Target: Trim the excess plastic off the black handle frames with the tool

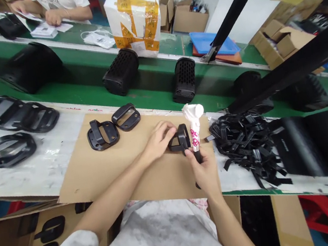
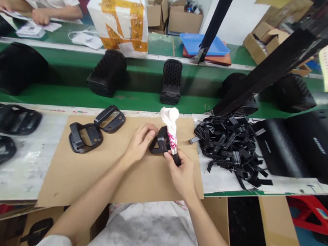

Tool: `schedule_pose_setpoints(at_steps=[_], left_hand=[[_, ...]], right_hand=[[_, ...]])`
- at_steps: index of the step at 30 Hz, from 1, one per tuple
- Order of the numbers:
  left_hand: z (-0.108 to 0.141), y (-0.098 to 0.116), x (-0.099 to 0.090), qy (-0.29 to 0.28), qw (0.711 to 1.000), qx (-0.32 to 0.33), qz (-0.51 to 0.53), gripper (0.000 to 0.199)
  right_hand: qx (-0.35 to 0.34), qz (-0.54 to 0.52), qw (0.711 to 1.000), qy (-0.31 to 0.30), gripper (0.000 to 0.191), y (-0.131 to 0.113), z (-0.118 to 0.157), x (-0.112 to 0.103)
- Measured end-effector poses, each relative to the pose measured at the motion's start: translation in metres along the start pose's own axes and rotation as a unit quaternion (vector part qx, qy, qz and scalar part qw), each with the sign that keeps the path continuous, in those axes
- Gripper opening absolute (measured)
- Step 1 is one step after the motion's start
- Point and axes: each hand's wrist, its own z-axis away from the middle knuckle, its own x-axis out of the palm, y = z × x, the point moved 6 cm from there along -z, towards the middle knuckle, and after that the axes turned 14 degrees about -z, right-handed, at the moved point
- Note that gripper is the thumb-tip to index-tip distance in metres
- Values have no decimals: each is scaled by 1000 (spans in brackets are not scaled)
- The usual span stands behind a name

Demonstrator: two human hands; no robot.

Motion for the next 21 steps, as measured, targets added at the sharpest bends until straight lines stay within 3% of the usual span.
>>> schedule_pose_setpoints(at_steps=[3, 6, 10, 12, 16, 21], left_hand=[[7, 15, 8, -93, 992, 62, -56, 39], [9, 13, 14, -126, 991, 32, -35, 46], [3, -7, 5, -24, 991, -107, 76, 51], [1, -14, -1, 16, 983, -139, 115, 51], [0, -15, -5, 42, 986, -132, 89, 51], [5, -13, -2, 71, 989, -121, 46, 49]], right_hand=[[116, -123, 986, 1, 43, 14, -6, 0], [134, -185, 973, -4, 45, 9, -9, -2], [108, -158, 981, -13, 49, 1, -7, -17], [126, -105, 985, -46, 51, 8, -4, -22], [180, -30, 975, -125, 58, 26, 9, -23], [121, 11, 989, -84, 59, 23, 18, -23]])
